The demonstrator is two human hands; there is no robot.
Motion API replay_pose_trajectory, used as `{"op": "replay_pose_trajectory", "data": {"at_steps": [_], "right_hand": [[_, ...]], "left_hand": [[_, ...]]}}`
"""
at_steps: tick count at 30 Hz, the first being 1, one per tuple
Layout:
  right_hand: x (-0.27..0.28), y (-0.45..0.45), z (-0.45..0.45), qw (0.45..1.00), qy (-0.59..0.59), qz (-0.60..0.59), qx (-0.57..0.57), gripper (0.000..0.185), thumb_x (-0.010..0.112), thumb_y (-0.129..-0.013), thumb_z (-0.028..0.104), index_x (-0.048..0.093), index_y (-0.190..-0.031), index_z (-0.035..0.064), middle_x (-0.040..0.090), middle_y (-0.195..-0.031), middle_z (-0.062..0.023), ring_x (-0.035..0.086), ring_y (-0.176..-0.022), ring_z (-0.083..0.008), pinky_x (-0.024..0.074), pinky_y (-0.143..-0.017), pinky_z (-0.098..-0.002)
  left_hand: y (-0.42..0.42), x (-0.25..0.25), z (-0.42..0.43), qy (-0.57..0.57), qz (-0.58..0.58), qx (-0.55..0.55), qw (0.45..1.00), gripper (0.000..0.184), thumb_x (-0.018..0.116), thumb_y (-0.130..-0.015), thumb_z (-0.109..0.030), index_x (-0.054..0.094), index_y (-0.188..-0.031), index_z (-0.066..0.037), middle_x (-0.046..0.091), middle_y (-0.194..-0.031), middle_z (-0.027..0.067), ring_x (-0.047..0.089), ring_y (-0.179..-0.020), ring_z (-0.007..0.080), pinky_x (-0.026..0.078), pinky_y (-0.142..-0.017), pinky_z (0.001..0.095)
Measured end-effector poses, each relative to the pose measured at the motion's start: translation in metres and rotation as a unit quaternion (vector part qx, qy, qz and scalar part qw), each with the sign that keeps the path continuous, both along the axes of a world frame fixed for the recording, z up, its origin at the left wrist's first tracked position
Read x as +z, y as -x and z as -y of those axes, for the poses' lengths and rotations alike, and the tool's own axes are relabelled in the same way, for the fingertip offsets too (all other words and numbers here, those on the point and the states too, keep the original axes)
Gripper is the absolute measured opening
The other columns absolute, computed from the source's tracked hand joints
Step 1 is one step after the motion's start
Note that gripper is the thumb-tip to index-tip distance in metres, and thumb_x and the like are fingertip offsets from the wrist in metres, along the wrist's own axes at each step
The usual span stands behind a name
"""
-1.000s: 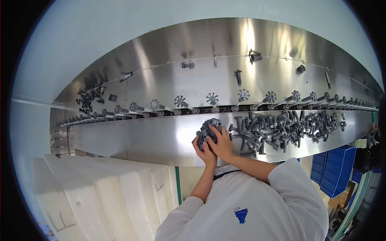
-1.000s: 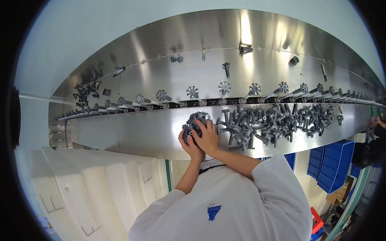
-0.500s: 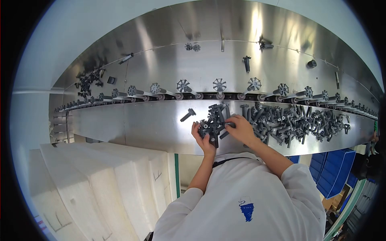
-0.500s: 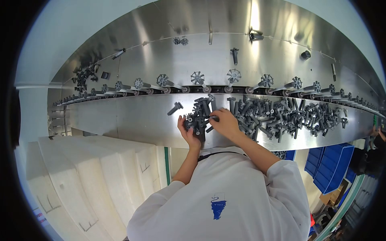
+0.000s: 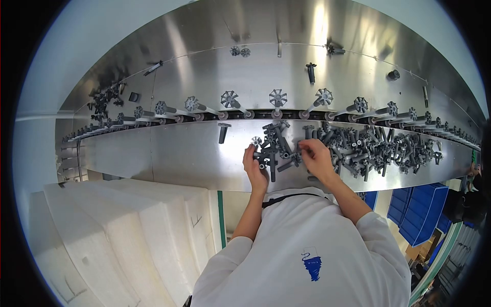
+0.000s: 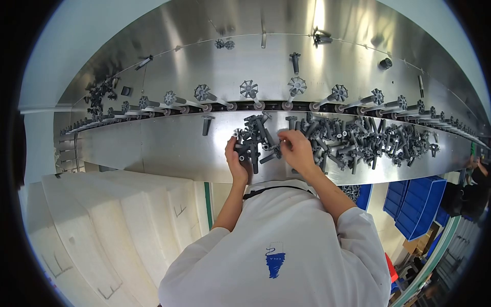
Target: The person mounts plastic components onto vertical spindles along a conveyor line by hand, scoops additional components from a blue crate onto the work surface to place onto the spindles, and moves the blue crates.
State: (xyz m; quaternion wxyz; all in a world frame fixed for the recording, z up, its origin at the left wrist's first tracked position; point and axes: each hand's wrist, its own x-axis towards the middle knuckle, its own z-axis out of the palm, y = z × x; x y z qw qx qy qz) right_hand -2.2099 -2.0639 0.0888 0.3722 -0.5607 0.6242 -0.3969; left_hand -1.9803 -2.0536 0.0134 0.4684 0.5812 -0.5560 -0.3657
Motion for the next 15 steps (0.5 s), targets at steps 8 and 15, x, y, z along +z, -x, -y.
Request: {"op": "replay_pose_trajectory", "data": {"at_steps": [8, 15], "right_hand": [[-0.012, -0.013, -0.004, 0.961, 0.118, -0.227, 0.106, 0.029, 0.077, -0.071, 0.018, 0.070, -0.098, 0.0105, 0.062, -0.092, -0.0037, 0.054, -0.099, -0.0245, 0.0410, -0.084, -0.0414], [-0.023, 0.002, -0.008, 0.986, 0.049, -0.160, 0.027, 0.016, 0.075, -0.071, 0.016, 0.064, -0.079, 0.0071, 0.058, -0.075, -0.0040, 0.054, -0.085, -0.0263, 0.0407, -0.075, -0.0403]], "left_hand": [[0.000, 0.008, -0.002, -0.015, -0.007, -0.042, 0.999, 0.063, 0.047, -0.088, -0.019, 0.036, -0.145, 0.003, 0.037, -0.148, 0.0232, 0.033, -0.138, 0.0371, 0.023, -0.116, 0.0434], [-0.007, 0.011, -0.007, -0.028, 0.123, 0.009, 0.992, 0.066, 0.060, -0.080, -0.007, 0.040, -0.142, 0.000, 0.040, -0.143, 0.0214, 0.035, -0.130, 0.0358, 0.026, -0.109, 0.0454]]}}
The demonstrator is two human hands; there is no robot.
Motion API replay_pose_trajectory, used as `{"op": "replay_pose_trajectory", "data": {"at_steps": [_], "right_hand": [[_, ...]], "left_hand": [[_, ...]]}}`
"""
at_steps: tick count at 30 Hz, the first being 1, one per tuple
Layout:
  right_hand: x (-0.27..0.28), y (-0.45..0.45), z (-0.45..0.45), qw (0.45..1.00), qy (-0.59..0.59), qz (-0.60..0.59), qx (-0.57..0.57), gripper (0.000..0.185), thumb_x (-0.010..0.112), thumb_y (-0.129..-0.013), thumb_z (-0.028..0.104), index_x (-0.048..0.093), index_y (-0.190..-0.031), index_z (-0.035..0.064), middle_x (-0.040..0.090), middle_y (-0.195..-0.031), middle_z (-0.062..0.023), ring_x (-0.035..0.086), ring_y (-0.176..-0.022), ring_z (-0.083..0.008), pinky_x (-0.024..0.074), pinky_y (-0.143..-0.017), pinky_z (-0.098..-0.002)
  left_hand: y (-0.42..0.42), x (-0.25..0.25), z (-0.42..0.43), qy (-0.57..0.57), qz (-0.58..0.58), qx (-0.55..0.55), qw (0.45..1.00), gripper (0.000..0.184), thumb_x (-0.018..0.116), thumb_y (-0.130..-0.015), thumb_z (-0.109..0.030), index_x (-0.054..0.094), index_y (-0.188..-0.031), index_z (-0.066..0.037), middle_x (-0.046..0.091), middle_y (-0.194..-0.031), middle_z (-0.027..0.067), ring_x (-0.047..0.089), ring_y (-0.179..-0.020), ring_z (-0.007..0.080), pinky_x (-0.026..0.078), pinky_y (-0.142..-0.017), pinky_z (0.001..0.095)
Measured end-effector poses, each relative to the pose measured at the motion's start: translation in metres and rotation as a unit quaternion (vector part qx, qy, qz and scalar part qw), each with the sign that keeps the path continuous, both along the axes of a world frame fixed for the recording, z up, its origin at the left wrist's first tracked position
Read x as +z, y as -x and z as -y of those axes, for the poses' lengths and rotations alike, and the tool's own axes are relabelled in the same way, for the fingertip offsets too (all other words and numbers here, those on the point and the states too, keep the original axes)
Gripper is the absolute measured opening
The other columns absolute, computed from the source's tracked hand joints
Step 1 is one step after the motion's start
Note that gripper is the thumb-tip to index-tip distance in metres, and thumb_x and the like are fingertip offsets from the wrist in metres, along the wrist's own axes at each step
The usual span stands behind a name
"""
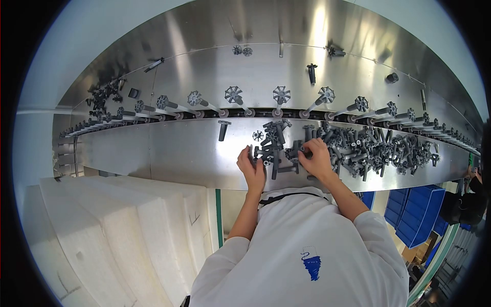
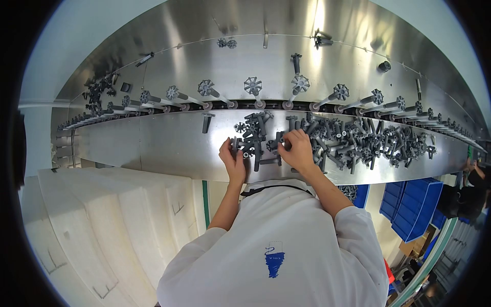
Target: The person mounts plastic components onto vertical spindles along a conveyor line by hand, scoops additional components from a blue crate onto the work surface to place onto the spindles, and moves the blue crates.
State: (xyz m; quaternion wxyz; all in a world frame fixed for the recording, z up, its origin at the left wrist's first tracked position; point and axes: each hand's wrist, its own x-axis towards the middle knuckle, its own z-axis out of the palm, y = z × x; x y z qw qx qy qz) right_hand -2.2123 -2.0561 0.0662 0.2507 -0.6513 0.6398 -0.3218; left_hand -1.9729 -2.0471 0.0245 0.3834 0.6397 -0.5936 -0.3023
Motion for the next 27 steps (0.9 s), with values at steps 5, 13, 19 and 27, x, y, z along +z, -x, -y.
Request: {"op": "replay_pose_trajectory", "data": {"at_steps": [5, 13, 19, 27], "right_hand": [[0.001, 0.002, -0.005, 0.994, -0.025, -0.099, 0.046, 0.019, 0.074, -0.072, 0.021, 0.063, -0.077, 0.0067, 0.057, -0.073, -0.0051, 0.054, -0.084, -0.0269, 0.0405, -0.075, -0.0415], [0.010, -0.009, -0.001, 0.989, 0.005, -0.143, -0.020, 0.029, 0.072, -0.073, 0.019, 0.067, -0.099, 0.0071, 0.058, -0.103, -0.0095, 0.052, -0.100, -0.0302, 0.0405, -0.085, -0.0452], [0.037, -0.019, 0.004, 0.979, 0.048, -0.145, 0.138, 0.042, 0.076, -0.073, 0.021, 0.068, -0.114, 0.0189, 0.050, -0.133, -0.0095, 0.041, -0.125, -0.0354, 0.0330, -0.102, -0.0525], [0.007, -0.020, 0.005, 0.976, 0.046, -0.167, 0.132, 0.025, 0.067, -0.075, 0.005, 0.065, -0.099, 0.0131, 0.057, -0.115, -0.0059, 0.048, -0.120, -0.0299, 0.0297, -0.104, -0.0556]], "left_hand": [[0.009, 0.011, 0.001, 0.011, 0.049, -0.097, 0.994, 0.081, 0.071, -0.072, -0.014, 0.037, -0.144, -0.003, 0.038, -0.144, 0.0207, 0.034, -0.131, 0.0371, 0.025, -0.108, 0.0484], [0.004, 0.016, -0.005, 0.008, 0.055, -0.129, 0.990, 0.093, 0.068, -0.060, -0.009, 0.032, -0.146, -0.004, 0.030, -0.148, 0.0247, 0.028, -0.133, 0.0427, 0.025, -0.112, 0.0510], [-0.001, 0.017, -0.010, 0.038, 0.046, -0.093, 0.994, 0.081, 0.064, -0.059, -0.006, 0.043, -0.138, -0.004, 0.033, -0.143, 0.0231, 0.030, -0.131, 0.0415, 0.030, -0.110, 0.0489], [-0.003, 0.018, -0.009, 0.075, 0.067, -0.075, 0.992, 0.054, 0.077, -0.070, -0.010, 0.058, -0.120, -0.006, 0.046, -0.131, 0.0173, 0.047, -0.117, 0.0345, 0.044, -0.095, 0.0422]]}}
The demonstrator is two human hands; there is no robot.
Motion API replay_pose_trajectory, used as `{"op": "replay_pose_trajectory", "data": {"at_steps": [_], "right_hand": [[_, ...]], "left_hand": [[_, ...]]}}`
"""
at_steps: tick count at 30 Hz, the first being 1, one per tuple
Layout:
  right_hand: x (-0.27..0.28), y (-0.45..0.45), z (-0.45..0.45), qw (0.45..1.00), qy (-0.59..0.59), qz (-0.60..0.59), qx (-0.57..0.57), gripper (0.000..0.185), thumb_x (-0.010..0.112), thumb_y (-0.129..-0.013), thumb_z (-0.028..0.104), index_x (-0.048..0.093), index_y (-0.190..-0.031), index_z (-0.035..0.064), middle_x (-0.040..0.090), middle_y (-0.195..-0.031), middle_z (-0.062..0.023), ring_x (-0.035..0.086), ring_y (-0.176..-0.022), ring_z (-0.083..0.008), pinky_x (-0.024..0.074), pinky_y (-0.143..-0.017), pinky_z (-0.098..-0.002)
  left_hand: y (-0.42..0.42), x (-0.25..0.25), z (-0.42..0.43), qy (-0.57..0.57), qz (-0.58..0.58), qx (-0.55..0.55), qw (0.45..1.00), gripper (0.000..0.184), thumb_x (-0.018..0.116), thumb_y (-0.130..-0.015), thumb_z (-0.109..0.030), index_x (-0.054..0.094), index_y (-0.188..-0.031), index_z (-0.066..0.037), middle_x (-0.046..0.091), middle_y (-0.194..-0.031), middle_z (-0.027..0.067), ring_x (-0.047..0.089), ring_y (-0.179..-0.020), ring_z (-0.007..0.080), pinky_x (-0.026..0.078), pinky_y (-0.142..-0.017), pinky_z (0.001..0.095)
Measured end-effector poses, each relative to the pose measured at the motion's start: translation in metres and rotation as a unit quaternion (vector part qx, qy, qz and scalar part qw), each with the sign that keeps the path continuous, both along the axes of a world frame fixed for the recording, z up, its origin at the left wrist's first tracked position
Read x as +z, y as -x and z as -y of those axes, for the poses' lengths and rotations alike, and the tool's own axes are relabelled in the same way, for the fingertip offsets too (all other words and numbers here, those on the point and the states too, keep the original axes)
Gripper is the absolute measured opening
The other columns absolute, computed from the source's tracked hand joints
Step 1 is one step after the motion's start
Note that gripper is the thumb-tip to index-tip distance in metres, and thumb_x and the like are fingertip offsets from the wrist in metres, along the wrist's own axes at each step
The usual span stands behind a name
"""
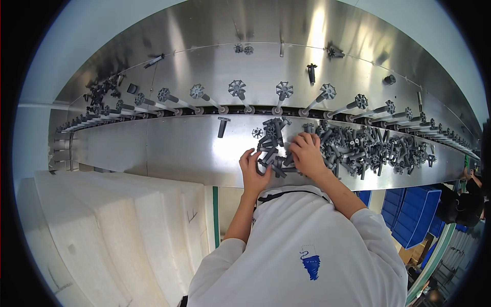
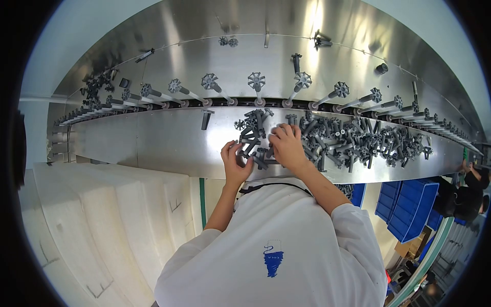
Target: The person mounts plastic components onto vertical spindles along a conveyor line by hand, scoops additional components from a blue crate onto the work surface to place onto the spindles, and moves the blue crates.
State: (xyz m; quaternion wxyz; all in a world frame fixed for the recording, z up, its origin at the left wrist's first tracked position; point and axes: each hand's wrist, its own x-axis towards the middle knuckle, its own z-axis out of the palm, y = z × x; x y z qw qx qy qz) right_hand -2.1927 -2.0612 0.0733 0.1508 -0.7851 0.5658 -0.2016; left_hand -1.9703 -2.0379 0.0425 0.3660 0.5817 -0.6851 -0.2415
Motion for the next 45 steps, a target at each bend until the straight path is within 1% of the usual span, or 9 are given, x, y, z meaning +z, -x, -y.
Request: {"op": "replay_pose_trajectory", "data": {"at_steps": [3, 8, 12, 13, 16, 18, 26, 39, 45], "right_hand": [[0.001, 0.002, -0.002, 0.998, -0.017, 0.002, -0.057, 0.024, 0.065, -0.074, 0.001, 0.060, -0.096, 0.0102, 0.057, -0.103, -0.0057, 0.052, -0.112, -0.0268, 0.0297, -0.103, -0.0538], [0.007, -0.007, -0.004, 0.997, 0.016, 0.008, -0.076, 0.035, 0.065, -0.072, 0.004, 0.061, -0.106, 0.0085, 0.056, -0.114, -0.0098, 0.049, -0.118, -0.0321, 0.0315, -0.103, -0.0538], [0.011, -0.014, -0.005, 0.996, 0.036, 0.064, -0.046, 0.046, 0.067, -0.073, 0.010, 0.058, -0.118, 0.0070, 0.052, -0.132, -0.0133, 0.044, -0.126, -0.0375, 0.0347, -0.104, -0.0526], [0.014, -0.014, -0.003, 0.998, 0.018, 0.048, -0.031, 0.052, 0.069, -0.078, 0.016, 0.056, -0.127, 0.0085, 0.049, -0.138, -0.0132, 0.042, -0.129, -0.0378, 0.0354, -0.105, -0.0521], [0.017, -0.024, 0.014, 0.997, 0.049, 0.054, -0.023, 0.056, 0.071, -0.080, 0.024, 0.054, -0.132, 0.0113, 0.048, -0.140, -0.0130, 0.042, -0.130, -0.0375, 0.0343, -0.106, -0.0524], [0.016, -0.029, 0.028, 0.998, 0.064, 0.027, -0.009, 0.057, 0.072, -0.080, 0.027, 0.054, -0.133, 0.0134, 0.050, -0.136, -0.0121, 0.043, -0.129, -0.0371, 0.0333, -0.107, -0.0526], [-0.005, -0.021, 0.029, 0.999, 0.040, -0.003, -0.017, 0.042, 0.073, -0.077, 0.027, 0.064, -0.115, 0.0111, 0.058, -0.105, -0.0082, 0.051, -0.106, -0.0310, 0.0361, -0.101, -0.0506], [-0.005, 0.018, 0.030, 0.986, -0.035, 0.115, -0.116, 0.047, 0.057, -0.073, -0.010, 0.060, -0.117, 0.0056, 0.056, -0.103, -0.0140, 0.059, -0.100, -0.0358, 0.0498, -0.086, -0.0445], [0.012, 0.032, 0.012, 0.967, -0.059, 0.152, -0.194, 0.048, 0.054, -0.078, -0.009, 0.058, -0.123, 0.0062, 0.061, -0.116, -0.0188, 0.062, -0.104, -0.0396, 0.0503, -0.090, -0.0465]], "left_hand": [[0.009, -0.005, -0.001, -0.091, -0.051, 0.050, 0.993, 0.052, 0.080, -0.074, -0.015, 0.058, -0.120, -0.005, 0.053, -0.121, 0.0146, 0.057, -0.100, 0.0286, 0.050, -0.082, 0.0357], [0.024, -0.002, 0.011, -0.119, -0.096, -0.023, 0.988, 0.046, 0.080, -0.076, -0.012, 0.060, -0.117, -0.002, 0.058, -0.102, 0.0094, 0.057, -0.077, 0.0160, 0.048, -0.064, 0.0282], [0.011, 0.000, 0.020, -0.049, -0.013, 0.028, 0.998, 0.031, 0.070, -0.083, -0.009, 0.063, -0.113, -0.002, 0.061, -0.099, 0.0103, 0.059, -0.081, 0.0174, 0.049, -0.067, 0.0293], [0.005, 0.010, 0.036, 0.043, 0.029, 0.063, 0.997, 0.030, 0.066, -0.085, -0.008, 0.062, -0.113, -0.001, 0.062, -0.103, 0.0121, 0.059, -0.092, 0.0245, 0.049, -0.079, 0.0349], [-0.023, 0.008, 0.074, 0.045, 0.128, 0.225, 0.965, 0.054, 0.067, -0.084, -0.016, 0.048, -0.131, 0.002, 0.046, -0.132, 0.0247, 0.044, -0.120, 0.0398, 0.035, -0.105, 0.0487], [-0.037, 0.004, 0.099, 0.078, 0.148, 0.241, 0.956, 0.060, 0.068, -0.082, -0.018, 0.046, -0.136, 0.001, 0.049, -0.132, 0.0236, 0.044, -0.121, 0.0399, 0.033, -0.106, 0.0492], [-0.018, -0.010, 0.098, -0.016, 0.057, -0.018, 0.998, 0.055, 0.069, -0.078, -0.019, 0.053, -0.128, -0.003, 0.057, -0.124, 0.0171, 0.052, -0.114, 0.0372, 0.040, -0.097, 0.0466], [0.054, -0.010, 0.077, -0.027, 0.061, -0.044, 0.997, 0.050, 0.064, -0.089, -0.023, 0.051, -0.135, -0.009, 0.051, -0.131, 0.0165, 0.047, -0.118, 0.0364, 0.036, -0.097, 0.0485], [0.051, -0.016, 0.068, -0.010, 0.032, -0.079, 0.996, 0.030, 0.062, -0.089, -0.018, 0.061, -0.116, -0.005, 0.059, -0.120, 0.0181, 0.052, -0.115, 0.0385, 0.040, -0.099, 0.0460]]}}
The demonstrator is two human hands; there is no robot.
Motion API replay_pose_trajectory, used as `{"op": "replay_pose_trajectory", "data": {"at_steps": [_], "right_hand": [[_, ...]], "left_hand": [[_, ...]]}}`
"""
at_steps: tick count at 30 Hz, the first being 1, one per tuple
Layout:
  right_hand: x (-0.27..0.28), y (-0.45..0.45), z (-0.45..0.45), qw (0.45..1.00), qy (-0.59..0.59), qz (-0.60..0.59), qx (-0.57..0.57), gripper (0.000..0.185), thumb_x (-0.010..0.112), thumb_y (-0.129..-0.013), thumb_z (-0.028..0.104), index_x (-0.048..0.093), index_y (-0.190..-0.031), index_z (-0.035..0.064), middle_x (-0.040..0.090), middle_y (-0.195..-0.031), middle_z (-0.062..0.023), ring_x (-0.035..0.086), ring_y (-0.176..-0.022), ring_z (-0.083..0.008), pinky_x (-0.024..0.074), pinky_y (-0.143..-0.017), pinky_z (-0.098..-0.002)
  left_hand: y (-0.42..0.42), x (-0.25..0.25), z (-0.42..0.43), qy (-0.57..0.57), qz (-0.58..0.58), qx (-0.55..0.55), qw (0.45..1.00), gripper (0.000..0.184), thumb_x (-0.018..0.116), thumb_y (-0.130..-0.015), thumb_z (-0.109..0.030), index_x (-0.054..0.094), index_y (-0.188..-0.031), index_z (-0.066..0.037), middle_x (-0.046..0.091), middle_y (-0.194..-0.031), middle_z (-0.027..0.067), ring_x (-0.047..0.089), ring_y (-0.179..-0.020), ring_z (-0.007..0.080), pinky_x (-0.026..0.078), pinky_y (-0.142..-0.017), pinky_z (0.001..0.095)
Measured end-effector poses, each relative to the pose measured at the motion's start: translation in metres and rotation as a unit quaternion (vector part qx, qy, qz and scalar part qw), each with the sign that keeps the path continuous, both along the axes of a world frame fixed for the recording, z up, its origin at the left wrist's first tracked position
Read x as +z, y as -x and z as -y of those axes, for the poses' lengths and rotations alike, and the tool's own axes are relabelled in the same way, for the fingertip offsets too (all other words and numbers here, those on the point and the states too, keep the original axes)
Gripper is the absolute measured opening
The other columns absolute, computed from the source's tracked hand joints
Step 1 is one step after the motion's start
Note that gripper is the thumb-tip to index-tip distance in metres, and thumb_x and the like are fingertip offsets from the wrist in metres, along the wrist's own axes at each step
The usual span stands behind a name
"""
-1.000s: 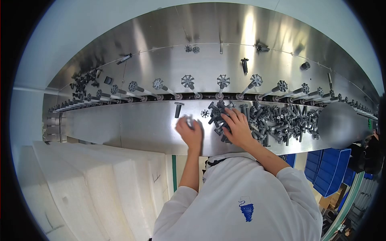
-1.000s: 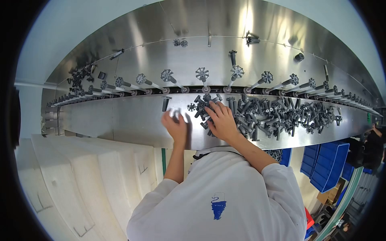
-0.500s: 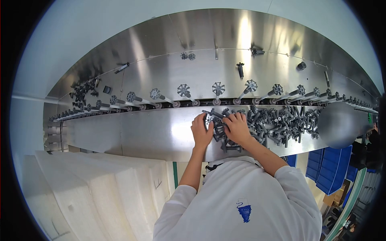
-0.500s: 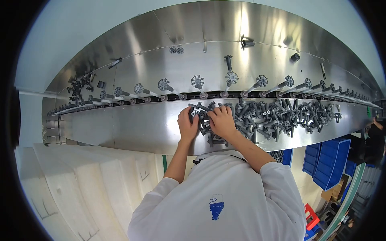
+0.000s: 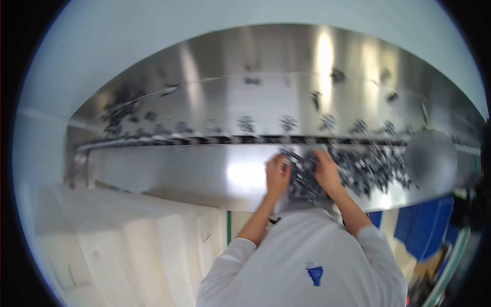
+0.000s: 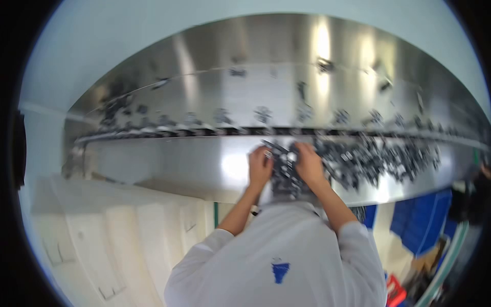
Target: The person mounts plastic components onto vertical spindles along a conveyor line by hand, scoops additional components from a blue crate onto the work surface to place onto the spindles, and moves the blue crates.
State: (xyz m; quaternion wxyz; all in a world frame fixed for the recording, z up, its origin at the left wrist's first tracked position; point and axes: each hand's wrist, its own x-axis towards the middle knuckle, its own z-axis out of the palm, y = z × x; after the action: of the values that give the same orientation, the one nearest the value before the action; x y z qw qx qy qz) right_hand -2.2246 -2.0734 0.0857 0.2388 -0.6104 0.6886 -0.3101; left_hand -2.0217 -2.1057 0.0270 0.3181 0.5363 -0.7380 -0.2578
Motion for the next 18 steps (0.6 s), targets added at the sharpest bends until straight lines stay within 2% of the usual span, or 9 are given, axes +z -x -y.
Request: {"op": "replay_pose_trajectory", "data": {"at_steps": [3, 6, 7, 9, 10, 13, 14, 17, 18], "right_hand": [[-0.011, 0.014, -0.022, 0.995, -0.009, 0.081, -0.057, 0.050, 0.053, -0.085, -0.004, 0.055, -0.133, 0.0066, 0.065, -0.121, -0.0186, 0.063, -0.111, -0.0381, 0.0489, -0.096, -0.0422], [-0.031, 0.031, -0.035, 0.961, -0.006, 0.256, -0.104, 0.049, 0.049, -0.091, -0.007, 0.049, -0.138, 0.0054, 0.067, -0.115, -0.0160, 0.069, -0.088, -0.0174, 0.0553, -0.076, -0.0307], [-0.034, 0.039, -0.040, 0.946, -0.006, 0.308, -0.103, 0.049, 0.045, -0.094, -0.008, 0.046, -0.140, 0.0060, 0.063, -0.120, -0.0157, 0.068, -0.087, -0.0157, 0.0551, -0.076, -0.0290], [-0.037, 0.039, -0.041, 0.925, -0.004, 0.358, -0.124, 0.048, 0.045, -0.095, -0.007, 0.045, -0.141, 0.0063, 0.060, -0.122, -0.0161, 0.066, -0.086, -0.0156, 0.0551, -0.077, -0.0285], [-0.037, 0.040, -0.041, 0.923, -0.003, 0.364, -0.123, 0.049, 0.045, -0.095, -0.007, 0.044, -0.142, 0.0064, 0.060, -0.122, -0.0163, 0.066, -0.085, -0.0157, 0.0551, -0.077, -0.0284], [-0.036, 0.043, -0.048, 0.920, 0.001, 0.372, -0.122, 0.050, 0.046, -0.096, -0.006, 0.041, -0.144, 0.0066, 0.059, -0.122, -0.0166, 0.066, -0.085, -0.0161, 0.0550, -0.077, -0.0286], [-0.039, 0.045, -0.048, 0.922, 0.005, 0.370, -0.117, 0.051, 0.046, -0.096, -0.006, 0.041, -0.145, 0.0066, 0.059, -0.122, -0.0167, 0.066, -0.085, -0.0164, 0.0550, -0.077, -0.0290], [-0.042, 0.053, -0.055, 0.920, 0.024, 0.376, -0.108, 0.052, 0.046, -0.096, -0.004, 0.038, -0.147, 0.0070, 0.059, -0.121, -0.0174, 0.066, -0.084, -0.0182, 0.0553, -0.077, -0.0299], [-0.039, 0.055, -0.057, 0.926, 0.012, 0.360, -0.115, 0.053, 0.047, -0.096, -0.003, 0.037, -0.147, 0.0072, 0.059, -0.120, -0.0181, 0.066, -0.085, -0.0203, 0.0561, -0.076, -0.0310]], "left_hand": [[0.002, -0.013, -0.019, -0.016, -0.035, 0.041, 0.998, 0.032, 0.064, -0.088, -0.017, 0.061, -0.117, -0.005, 0.064, -0.111, 0.0172, 0.059, -0.103, 0.0342, 0.044, -0.090, 0.0433], [0.010, 0.019, -0.028, -0.088, -0.038, 0.084, 0.992, 0.030, 0.059, -0.095, -0.024, 0.060, -0.119, -0.005, 0.064, -0.105, 0.0192, 0.059, -0.099, 0.0377, 0.043, -0.086, 0.0455], [0.013, 0.000, -0.027, -0.061, -0.035, 0.091, 0.993, 0.029, 0.058, -0.097, -0.027, 0.057, -0.115, -0.004, 0.065, -0.097, 0.0192, 0.061, -0.094, 0.0377, 0.045, -0.083, 0.0443], [0.014, 0.008, -0.024, -0.181, -0.171, 0.157, 0.956, 0.031, 0.057, -0.099, -0.031, 0.054, -0.108, -0.002, 0.065, -0.088, 0.0187, 0.063, -0.087, 0.0374, 0.047, -0.076, 0.0411], [0.017, -0.005, -0.022, -0.164, -0.210, 0.192, 0.945, 0.033, 0.057, -0.099, -0.033, 0.052, -0.104, 0.000, 0.064, -0.078, 0.0156, 0.064, -0.076, 0.0322, 0.047, -0.071, 0.0376], [0.011, -0.057, -0.012, -0.211, -0.337, 0.161, 0.903, 0.033, 0.057, -0.099, -0.033, 0.053, -0.101, 0.000, 0.064, -0.077, 0.0117, 0.064, -0.075, 0.0253, 0.047, -0.071, 0.0361], [0.009, -0.060, -0.006, -0.236, -0.327, 0.180, 0.897, 0.034, 0.056, -0.099, -0.035, 0.055, -0.098, -0.001, 0.063, -0.078, 0.0086, 0.062, -0.075, 0.0198, 0.047, -0.071, 0.0345], [0.004, -0.023, -0.012, -0.344, -0.411, 0.233, 0.812, 0.038, 0.056, -0.097, -0.039, 0.057, -0.095, -0.002, 0.063, -0.078, 0.0085, 0.062, -0.074, 0.0192, 0.048, -0.065, 0.0363], [0.004, -0.028, -0.013, -0.319, -0.439, 0.261, 0.799, 0.037, 0.059, -0.094, -0.039, 0.059, -0.094, -0.002, 0.065, -0.077, 0.0101, 0.065, -0.075, 0.0198, 0.050, -0.064, 0.0389]]}}
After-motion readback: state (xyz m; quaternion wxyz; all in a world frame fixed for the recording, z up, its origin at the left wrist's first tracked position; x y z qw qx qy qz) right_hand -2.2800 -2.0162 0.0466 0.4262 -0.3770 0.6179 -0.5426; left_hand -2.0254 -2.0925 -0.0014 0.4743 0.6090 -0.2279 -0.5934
